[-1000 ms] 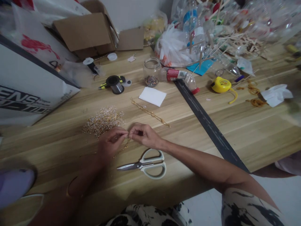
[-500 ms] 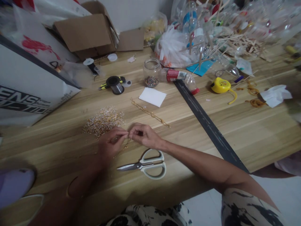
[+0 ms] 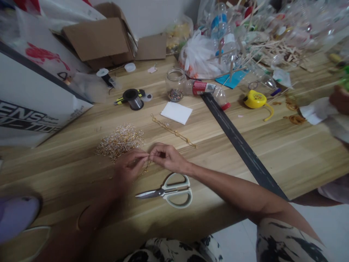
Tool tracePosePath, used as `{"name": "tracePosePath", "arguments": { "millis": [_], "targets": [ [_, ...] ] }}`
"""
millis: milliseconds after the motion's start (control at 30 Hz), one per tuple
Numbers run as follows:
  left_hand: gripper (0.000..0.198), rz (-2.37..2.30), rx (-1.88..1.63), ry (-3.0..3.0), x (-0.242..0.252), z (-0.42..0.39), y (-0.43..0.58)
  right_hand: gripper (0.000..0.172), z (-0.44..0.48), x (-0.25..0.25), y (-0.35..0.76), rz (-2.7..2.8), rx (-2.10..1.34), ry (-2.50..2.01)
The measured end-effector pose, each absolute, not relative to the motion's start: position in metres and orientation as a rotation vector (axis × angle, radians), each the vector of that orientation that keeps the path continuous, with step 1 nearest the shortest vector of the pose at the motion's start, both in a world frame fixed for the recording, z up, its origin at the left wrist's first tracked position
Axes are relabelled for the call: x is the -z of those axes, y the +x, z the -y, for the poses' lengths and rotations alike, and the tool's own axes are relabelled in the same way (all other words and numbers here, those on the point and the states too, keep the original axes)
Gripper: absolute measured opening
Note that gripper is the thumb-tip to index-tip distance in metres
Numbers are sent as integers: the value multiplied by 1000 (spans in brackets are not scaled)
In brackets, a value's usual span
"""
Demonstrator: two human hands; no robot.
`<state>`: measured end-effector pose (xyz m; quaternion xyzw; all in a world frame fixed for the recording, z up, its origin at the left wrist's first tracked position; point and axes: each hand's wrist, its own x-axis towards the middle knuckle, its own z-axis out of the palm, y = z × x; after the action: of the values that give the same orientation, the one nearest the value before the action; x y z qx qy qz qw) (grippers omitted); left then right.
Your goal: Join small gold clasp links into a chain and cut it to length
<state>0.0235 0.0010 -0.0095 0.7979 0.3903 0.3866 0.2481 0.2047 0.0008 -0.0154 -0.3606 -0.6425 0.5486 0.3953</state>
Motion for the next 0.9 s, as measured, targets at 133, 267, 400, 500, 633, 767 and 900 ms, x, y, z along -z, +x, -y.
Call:
{"name": "tracePosePath", "arguments": {
  "millis": [133,267,400,500,633,767,900],
  "targets": [
    [8,-1084,-1012,2118,8,-1,23,18,-1,16,205,1629,-1383,-929],
    [6,-1136,-943,1983,8,-3,23,17,-1,16,204,1630,-1370,-932],
    [7,-1161,-875,1851,11,-4,22,16,-1,17,204,1632,-1362,-921],
    [9,-1162,-841,1803,13,-5,21,14,-1,17,204,1635,-1359,-921],
    [10,-1151,-815,1775,12,-5,21,14,-1,17,204,1641,-1346,-912],
    [11,-1164,-818,1800,11,-4,23,15,-1,18,204,1647,-1344,-905],
    [11,-1185,-813,1805,11,-4,24,15,-1,18,205,1655,-1338,-915]
  ]
}}
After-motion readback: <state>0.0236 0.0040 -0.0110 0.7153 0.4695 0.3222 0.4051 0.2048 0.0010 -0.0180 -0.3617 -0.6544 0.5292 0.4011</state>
